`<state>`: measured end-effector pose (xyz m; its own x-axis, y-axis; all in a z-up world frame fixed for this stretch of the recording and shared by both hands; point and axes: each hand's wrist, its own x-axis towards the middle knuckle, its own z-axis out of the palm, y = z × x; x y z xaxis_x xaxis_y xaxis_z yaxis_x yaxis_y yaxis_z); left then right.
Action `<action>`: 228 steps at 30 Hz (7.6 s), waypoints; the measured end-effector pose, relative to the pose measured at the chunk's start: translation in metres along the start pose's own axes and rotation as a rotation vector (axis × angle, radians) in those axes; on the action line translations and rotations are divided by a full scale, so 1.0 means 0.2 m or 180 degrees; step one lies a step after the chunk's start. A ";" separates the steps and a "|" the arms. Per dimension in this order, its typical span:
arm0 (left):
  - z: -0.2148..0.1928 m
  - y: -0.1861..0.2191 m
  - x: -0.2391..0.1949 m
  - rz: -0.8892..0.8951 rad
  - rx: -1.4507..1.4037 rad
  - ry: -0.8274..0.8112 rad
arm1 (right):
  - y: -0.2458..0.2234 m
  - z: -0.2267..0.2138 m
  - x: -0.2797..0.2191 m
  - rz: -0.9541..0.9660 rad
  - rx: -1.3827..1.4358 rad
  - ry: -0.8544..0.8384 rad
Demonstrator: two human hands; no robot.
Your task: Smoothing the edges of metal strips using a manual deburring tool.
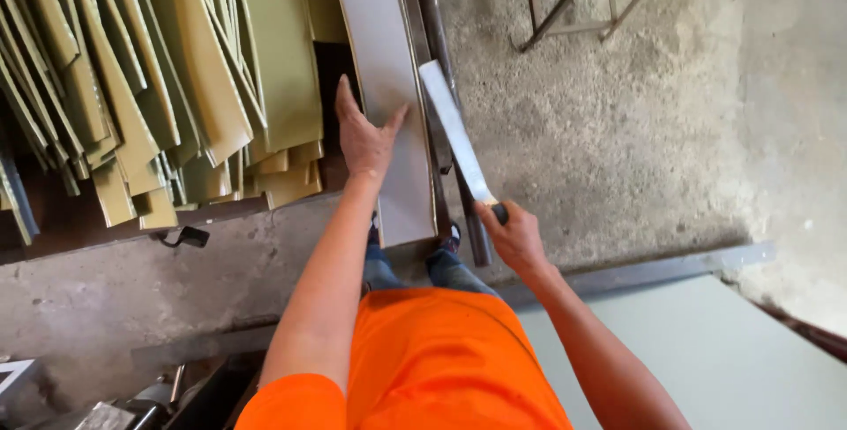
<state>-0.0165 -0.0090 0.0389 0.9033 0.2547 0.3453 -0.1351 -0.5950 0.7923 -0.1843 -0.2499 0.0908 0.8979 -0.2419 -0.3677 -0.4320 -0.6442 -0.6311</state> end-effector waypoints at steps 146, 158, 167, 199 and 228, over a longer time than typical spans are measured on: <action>-0.33 0.13 0.35 -0.0395 0.1405 -0.3530 | -0.41 0.28 -0.26 -0.0120 -0.0302 0.0619; -0.41 0.14 0.26 -0.0420 0.1208 -0.3507 | -0.22 0.31 -0.31 0.0141 -0.0700 0.0117; -0.21 0.17 0.76 0.0575 0.2055 -0.3362 | -0.34 0.32 -0.42 0.0458 -0.0442 0.0448; -0.31 0.25 0.49 0.0537 0.1993 -0.3643 | -0.73 0.27 -0.25 -0.0035 0.0075 0.1284; -0.29 0.17 0.61 0.0554 0.2005 -0.3268 | -0.48 0.39 -0.38 0.0754 -0.0104 0.0641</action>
<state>0.0644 0.0466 0.1373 0.8335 -0.4173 -0.3622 -0.3230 -0.8998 0.2935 -0.2182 -0.1128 0.1267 0.7727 -0.5248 -0.3571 -0.6312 -0.5749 -0.5206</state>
